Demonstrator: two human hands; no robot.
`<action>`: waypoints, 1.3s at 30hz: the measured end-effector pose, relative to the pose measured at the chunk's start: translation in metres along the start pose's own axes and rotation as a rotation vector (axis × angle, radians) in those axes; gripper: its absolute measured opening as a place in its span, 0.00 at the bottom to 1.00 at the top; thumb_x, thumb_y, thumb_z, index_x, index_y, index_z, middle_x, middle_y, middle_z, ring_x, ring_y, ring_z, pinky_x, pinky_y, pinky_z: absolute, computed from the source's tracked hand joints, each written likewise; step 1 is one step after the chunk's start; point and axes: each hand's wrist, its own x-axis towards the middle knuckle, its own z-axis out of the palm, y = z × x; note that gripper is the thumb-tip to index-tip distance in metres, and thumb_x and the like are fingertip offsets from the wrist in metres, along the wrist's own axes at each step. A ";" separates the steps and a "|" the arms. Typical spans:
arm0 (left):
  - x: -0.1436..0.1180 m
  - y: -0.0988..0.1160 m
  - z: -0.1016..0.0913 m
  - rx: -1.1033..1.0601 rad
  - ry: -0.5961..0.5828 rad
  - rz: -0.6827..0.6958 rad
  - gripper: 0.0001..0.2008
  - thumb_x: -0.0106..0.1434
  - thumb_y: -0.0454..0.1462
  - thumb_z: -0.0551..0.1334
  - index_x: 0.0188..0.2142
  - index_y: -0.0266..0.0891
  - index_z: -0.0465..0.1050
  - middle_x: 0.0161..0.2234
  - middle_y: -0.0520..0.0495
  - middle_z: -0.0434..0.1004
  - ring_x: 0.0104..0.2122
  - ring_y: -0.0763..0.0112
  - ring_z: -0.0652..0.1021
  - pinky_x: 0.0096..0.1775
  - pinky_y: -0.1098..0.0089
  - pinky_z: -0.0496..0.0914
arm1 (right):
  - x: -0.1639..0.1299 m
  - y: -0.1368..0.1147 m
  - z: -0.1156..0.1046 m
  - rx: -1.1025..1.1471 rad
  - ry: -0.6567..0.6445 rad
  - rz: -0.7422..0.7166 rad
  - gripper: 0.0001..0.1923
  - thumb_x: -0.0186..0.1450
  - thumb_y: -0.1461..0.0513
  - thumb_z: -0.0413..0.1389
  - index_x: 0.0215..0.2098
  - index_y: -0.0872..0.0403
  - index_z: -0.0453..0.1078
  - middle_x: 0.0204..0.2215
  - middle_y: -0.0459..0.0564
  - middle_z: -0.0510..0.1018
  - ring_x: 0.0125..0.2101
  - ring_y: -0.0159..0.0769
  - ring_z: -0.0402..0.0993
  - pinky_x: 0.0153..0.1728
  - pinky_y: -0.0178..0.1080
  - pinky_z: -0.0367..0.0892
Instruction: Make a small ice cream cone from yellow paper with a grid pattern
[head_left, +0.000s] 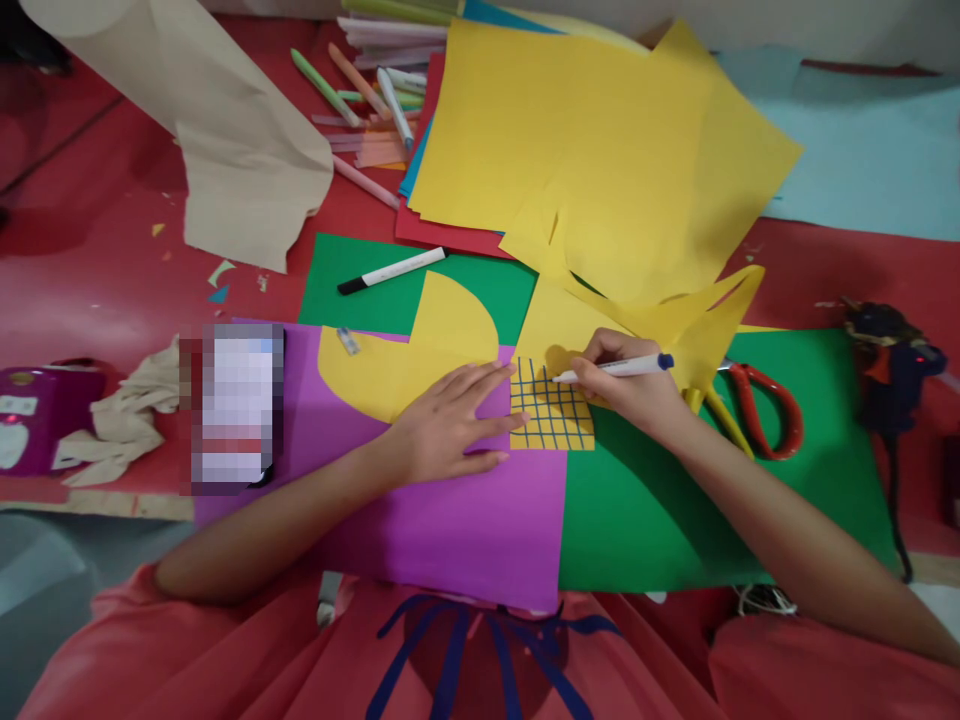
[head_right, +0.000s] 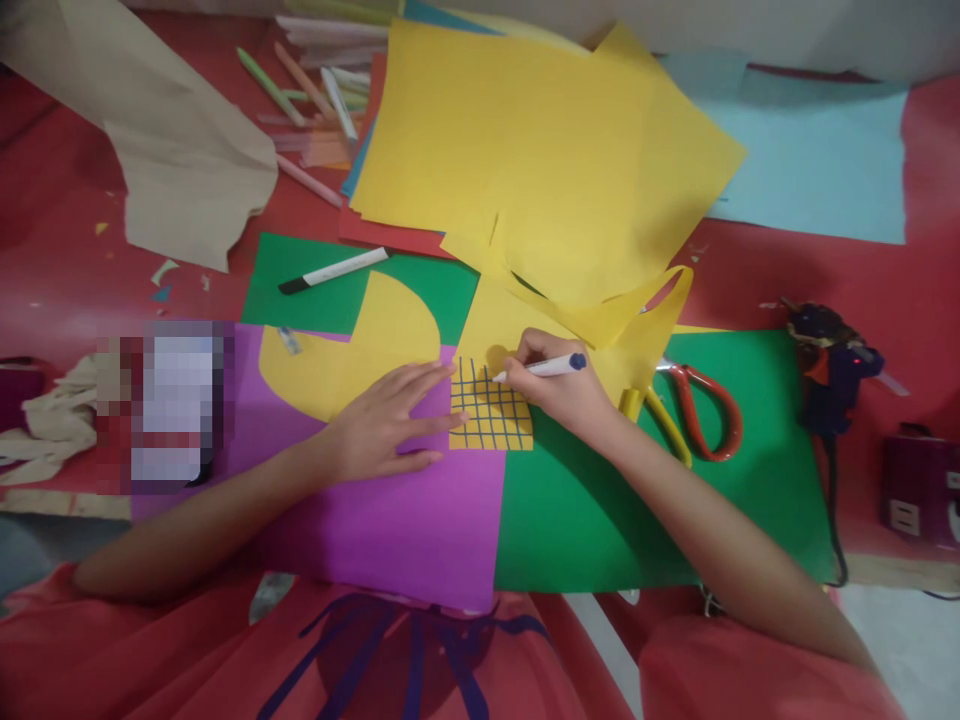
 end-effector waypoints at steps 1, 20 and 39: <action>0.000 0.000 0.000 0.000 0.002 0.001 0.21 0.66 0.46 0.58 0.58 0.49 0.69 0.68 0.40 0.47 0.65 0.48 0.56 0.62 0.47 0.56 | 0.000 0.001 -0.002 0.005 0.003 0.014 0.12 0.59 0.58 0.57 0.21 0.52 0.62 0.14 0.42 0.67 0.17 0.29 0.61 0.19 0.34 0.54; 0.000 0.000 0.001 -0.001 0.023 0.007 0.20 0.67 0.47 0.57 0.57 0.48 0.70 0.67 0.37 0.49 0.65 0.47 0.58 0.61 0.46 0.57 | 0.001 0.000 -0.012 0.318 0.103 0.112 0.11 0.55 0.62 0.57 0.18 0.51 0.61 0.13 0.42 0.71 0.13 0.30 0.66 0.15 0.33 0.58; 0.001 0.001 -0.001 -0.072 0.034 -0.012 0.21 0.65 0.45 0.60 0.57 0.51 0.69 0.70 0.43 0.43 0.66 0.48 0.54 0.62 0.47 0.57 | 0.013 -0.017 0.030 0.152 -0.057 -0.048 0.15 0.61 0.56 0.59 0.23 0.52 0.61 0.17 0.41 0.66 0.19 0.27 0.60 0.21 0.34 0.54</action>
